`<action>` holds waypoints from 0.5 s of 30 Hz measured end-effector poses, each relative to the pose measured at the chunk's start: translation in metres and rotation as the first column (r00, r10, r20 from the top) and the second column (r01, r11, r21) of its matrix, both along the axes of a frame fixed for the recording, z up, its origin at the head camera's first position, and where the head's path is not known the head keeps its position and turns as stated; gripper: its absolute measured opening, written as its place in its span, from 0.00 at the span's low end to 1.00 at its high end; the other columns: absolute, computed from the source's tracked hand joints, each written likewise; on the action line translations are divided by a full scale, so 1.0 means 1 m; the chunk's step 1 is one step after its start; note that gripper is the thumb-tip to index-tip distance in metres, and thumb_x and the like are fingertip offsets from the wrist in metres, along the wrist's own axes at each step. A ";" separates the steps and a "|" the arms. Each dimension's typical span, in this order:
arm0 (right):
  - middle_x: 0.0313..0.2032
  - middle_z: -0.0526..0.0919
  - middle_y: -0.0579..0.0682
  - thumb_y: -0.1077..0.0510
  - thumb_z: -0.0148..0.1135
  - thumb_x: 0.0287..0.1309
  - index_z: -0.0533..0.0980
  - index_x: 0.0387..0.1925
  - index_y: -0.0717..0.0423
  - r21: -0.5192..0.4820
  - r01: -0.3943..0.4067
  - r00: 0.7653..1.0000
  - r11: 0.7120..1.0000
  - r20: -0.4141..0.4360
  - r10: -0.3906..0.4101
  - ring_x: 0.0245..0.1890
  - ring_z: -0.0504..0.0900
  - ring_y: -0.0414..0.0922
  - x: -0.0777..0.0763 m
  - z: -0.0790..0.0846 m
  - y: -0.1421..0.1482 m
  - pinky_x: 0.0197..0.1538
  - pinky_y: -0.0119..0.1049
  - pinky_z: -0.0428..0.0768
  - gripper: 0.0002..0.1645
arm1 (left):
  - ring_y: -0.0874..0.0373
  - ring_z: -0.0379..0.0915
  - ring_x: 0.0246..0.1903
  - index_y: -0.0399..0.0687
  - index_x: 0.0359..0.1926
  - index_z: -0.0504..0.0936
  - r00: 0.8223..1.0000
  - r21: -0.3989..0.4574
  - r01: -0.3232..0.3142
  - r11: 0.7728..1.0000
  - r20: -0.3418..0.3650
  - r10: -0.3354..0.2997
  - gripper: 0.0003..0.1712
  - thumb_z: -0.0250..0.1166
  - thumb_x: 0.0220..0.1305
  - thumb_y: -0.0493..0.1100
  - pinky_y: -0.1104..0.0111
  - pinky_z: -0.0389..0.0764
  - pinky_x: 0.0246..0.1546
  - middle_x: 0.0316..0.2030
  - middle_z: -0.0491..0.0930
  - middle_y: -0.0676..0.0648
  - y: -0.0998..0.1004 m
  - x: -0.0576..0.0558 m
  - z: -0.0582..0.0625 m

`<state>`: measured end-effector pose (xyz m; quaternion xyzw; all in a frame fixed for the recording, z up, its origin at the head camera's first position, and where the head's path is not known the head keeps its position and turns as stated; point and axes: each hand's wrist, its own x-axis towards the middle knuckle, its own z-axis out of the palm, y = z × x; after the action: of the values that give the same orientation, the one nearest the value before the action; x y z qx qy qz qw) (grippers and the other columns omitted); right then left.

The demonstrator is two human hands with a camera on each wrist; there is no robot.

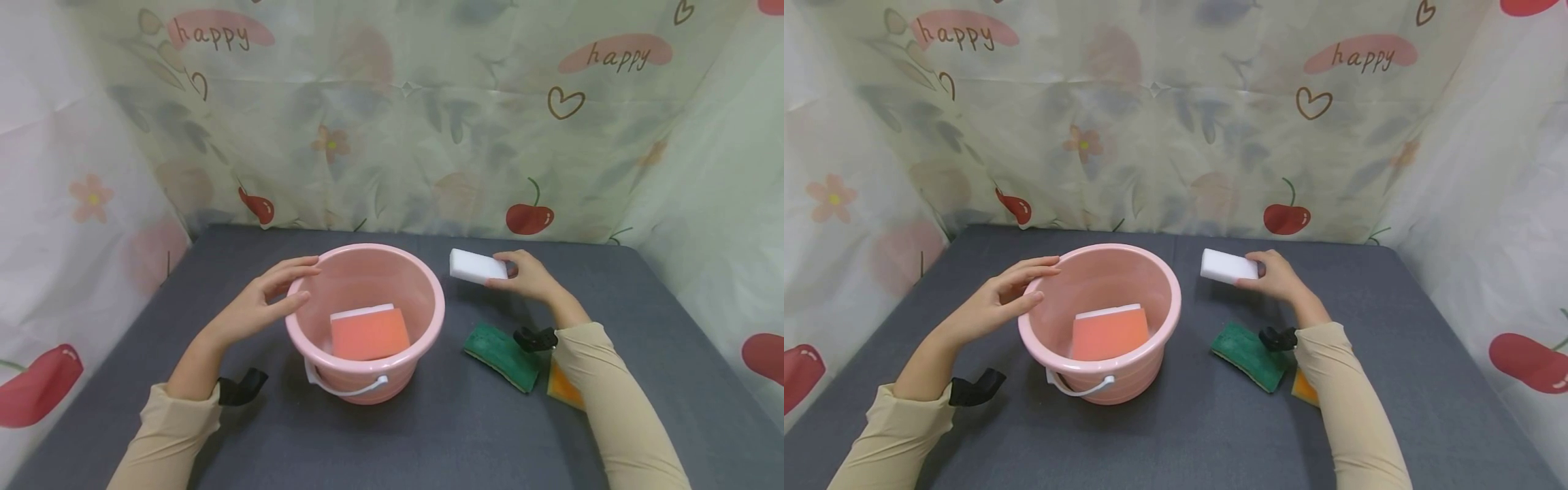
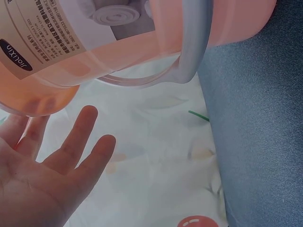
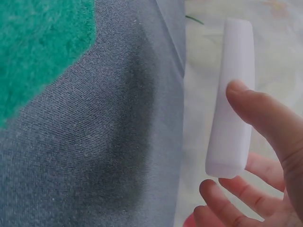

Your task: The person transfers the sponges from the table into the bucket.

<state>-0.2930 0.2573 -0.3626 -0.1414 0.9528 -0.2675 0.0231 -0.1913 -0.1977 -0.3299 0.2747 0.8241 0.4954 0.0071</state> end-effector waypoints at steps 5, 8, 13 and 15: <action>0.53 0.68 0.67 0.49 0.65 0.53 0.65 0.61 0.66 -0.024 0.018 1.000 1.000 -0.008 -0.019 0.46 0.77 0.61 0.004 0.005 0.002 0.46 0.48 0.79 0.39 | 0.70 0.59 0.61 0.47 0.62 0.70 1.000 -0.008 -0.007 1.000 0.002 0.007 0.25 0.58 0.64 0.39 0.79 0.66 0.56 0.67 0.61 0.51 0.000 0.000 0.000; 0.54 0.67 0.67 0.49 0.65 0.54 0.65 0.62 0.66 -0.044 0.025 1.000 0.999 -0.006 -0.026 0.47 0.77 0.61 0.007 0.009 0.003 0.46 0.48 0.79 0.39 | 0.70 0.58 0.62 0.48 0.62 0.70 1.000 -0.012 -0.010 1.000 0.002 0.010 0.25 0.58 0.64 0.39 0.80 0.66 0.56 0.67 0.61 0.51 0.001 0.000 0.001; 0.54 0.67 0.67 0.50 0.64 0.55 0.64 0.62 0.66 -0.066 0.036 0.999 0.997 -0.023 -0.038 0.48 0.76 0.62 0.013 0.017 0.001 0.46 0.49 0.79 0.39 | 0.71 0.58 0.61 0.48 0.62 0.70 1.000 -0.009 -0.011 1.000 0.000 0.011 0.24 0.58 0.64 0.39 0.81 0.65 0.56 0.67 0.61 0.51 0.001 0.000 0.001; 0.54 0.67 0.67 0.50 0.64 0.55 0.64 0.63 0.65 -0.072 0.043 0.998 0.996 -0.031 -0.045 0.48 0.76 0.61 0.016 0.020 0.000 0.45 0.48 0.79 0.39 | 0.71 0.59 0.61 0.48 0.62 0.70 1.000 -0.007 -0.010 1.000 -0.001 0.010 0.24 0.58 0.64 0.39 0.81 0.65 0.56 0.67 0.61 0.51 0.001 0.000 0.001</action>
<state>-0.2773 0.2572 -0.3424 -0.1256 0.9458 -0.2995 -0.0036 -0.1914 -0.1972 -0.3293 0.2709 0.8272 0.4922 0.0051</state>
